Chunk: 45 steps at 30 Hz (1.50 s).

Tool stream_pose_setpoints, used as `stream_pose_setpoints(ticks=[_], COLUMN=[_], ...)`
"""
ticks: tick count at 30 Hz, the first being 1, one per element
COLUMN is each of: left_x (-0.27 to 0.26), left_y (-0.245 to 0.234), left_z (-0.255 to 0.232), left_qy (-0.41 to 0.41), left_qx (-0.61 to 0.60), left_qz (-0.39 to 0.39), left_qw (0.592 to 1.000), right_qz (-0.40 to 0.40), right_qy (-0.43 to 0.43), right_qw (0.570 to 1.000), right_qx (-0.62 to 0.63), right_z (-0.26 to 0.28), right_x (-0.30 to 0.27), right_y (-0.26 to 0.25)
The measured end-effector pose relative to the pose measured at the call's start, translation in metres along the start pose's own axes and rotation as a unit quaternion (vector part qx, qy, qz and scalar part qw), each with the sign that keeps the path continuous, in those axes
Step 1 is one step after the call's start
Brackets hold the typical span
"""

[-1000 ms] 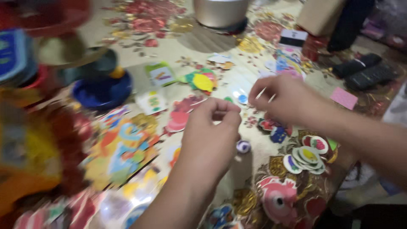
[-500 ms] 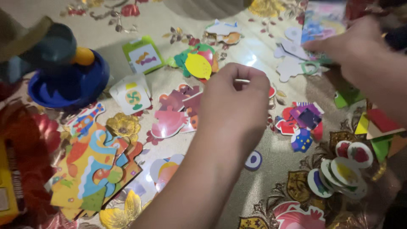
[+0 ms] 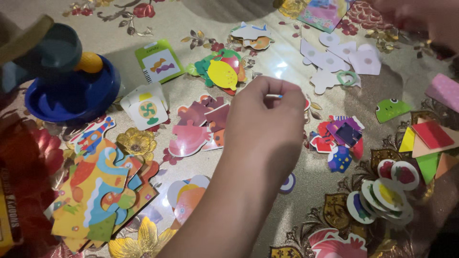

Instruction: The person sorts through a pile of colorful foam puzzle pieces on a table and places them into matching cutouts in a ring-bound puzzle book. They handle pieces shaped like animals, fruits, and numbers, flipping pages to reach different puzzle layouts.

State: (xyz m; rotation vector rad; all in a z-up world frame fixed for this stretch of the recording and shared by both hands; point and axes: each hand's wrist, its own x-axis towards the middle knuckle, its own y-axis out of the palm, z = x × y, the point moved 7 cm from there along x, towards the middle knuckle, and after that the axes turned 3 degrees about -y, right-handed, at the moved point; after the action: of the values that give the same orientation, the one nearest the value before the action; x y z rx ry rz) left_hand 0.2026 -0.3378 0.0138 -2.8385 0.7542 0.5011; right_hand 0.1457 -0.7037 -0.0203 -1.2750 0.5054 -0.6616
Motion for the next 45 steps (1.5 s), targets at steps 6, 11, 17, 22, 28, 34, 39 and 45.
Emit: stream_pose_setpoints(ticks=[6,11,17,22,28,34,39,45], left_x=[-0.007,-0.014,-0.026,-0.041,-0.059,-0.095,-0.134,-0.184], left_y=[-0.004,0.001,-0.002,-0.008,-0.021,-0.061,-0.103,-0.153], left_z=[0.012,0.003,-0.001,-0.002,-0.017,-0.002,0.029,0.088], left_qy=[-0.044,-0.021,-0.037,-0.057,-0.036,0.001,0.021,-0.054], left_qx=[-0.003,-0.016,-0.003,-0.075,-0.156,-0.116,-0.029,-0.101], left_qz=[0.018,0.022,0.029,0.057,0.09,0.003,-0.11,-0.205], left_qw=[0.999,0.999,0.999,0.994,0.983,0.993,0.993,0.972], right_qz=[0.047,0.032,-0.036,-0.088,-0.089,0.006,0.13,0.276], right_qy=[-0.008,-0.011,-0.012,-0.139,-0.365,-0.32,-0.187,-0.208], right_qw=[0.999,0.996,0.996,0.941,0.839,0.832,0.856,0.848], right_qx=[-0.023,0.081,0.078,0.295,0.393,0.453,0.465,0.401], right_z=[-0.005,-0.017,-0.013,0.06,0.174,0.213,0.217,0.267], right_x=[-0.009,-0.001,-0.012,-0.077,-0.209,-0.262,-0.288,-0.335], right_y=[0.007,0.019,0.002,-0.048,-0.087,-0.091,-0.051,-0.012])
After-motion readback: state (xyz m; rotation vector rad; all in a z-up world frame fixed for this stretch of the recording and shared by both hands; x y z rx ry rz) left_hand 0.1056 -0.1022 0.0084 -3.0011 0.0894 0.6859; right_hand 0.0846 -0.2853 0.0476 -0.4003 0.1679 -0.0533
